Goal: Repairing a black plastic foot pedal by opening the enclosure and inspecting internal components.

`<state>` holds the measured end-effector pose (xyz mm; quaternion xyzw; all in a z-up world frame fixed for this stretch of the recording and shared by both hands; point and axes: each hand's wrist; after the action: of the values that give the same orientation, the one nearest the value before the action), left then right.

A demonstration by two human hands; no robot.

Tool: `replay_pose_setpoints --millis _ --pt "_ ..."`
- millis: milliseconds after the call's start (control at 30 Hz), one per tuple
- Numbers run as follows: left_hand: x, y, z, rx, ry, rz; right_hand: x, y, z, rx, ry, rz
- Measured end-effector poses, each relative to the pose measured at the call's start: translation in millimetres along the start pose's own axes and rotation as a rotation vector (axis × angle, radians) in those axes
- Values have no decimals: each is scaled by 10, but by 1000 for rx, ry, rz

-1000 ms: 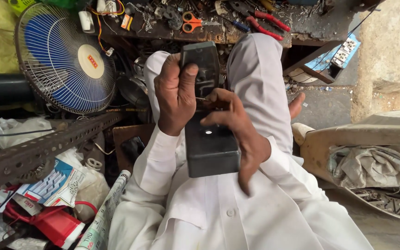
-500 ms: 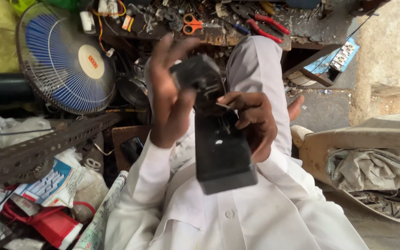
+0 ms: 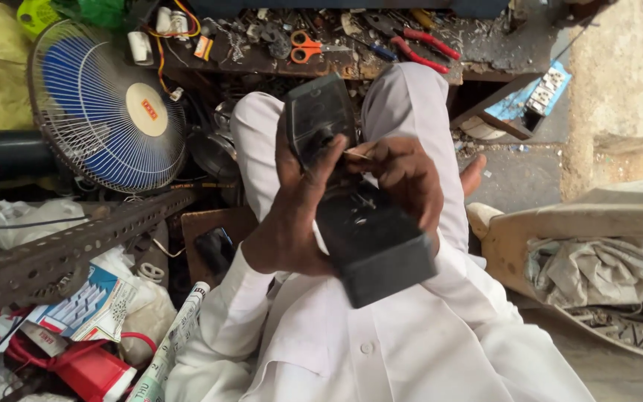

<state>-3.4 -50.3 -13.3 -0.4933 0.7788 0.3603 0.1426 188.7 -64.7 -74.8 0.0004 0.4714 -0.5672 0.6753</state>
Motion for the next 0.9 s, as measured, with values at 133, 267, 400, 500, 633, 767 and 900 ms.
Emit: replay_pose_setpoints --millis 133,267,400,500,633,767,900 --pt "9 -76 43 -74 207 2 5 -67 56 200 1 -1" --pt "-70 -40 34 36 117 8 26 -93 50 268 60 27" --pt "-76 -31 -16 36 137 36 36 27 44 275 105 22" --pt "-67 -6 5 44 180 96 6 211 35 286 114 144" --pt "-35 -29 83 67 152 99 -19 128 118 344 101 232" --pt "-6 -32 95 35 132 99 12 165 74 417 136 237" --pt "4 24 79 39 126 125 17 88 55 503 175 224"
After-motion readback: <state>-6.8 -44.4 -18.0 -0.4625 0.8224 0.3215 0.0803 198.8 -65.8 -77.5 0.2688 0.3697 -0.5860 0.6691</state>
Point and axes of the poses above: each hand's wrist, its own x-axis away from the middle knuckle, its own y-axis out of the back of the hand, z = x × y, and after that the axes turned 8 degrees about y, right-handed
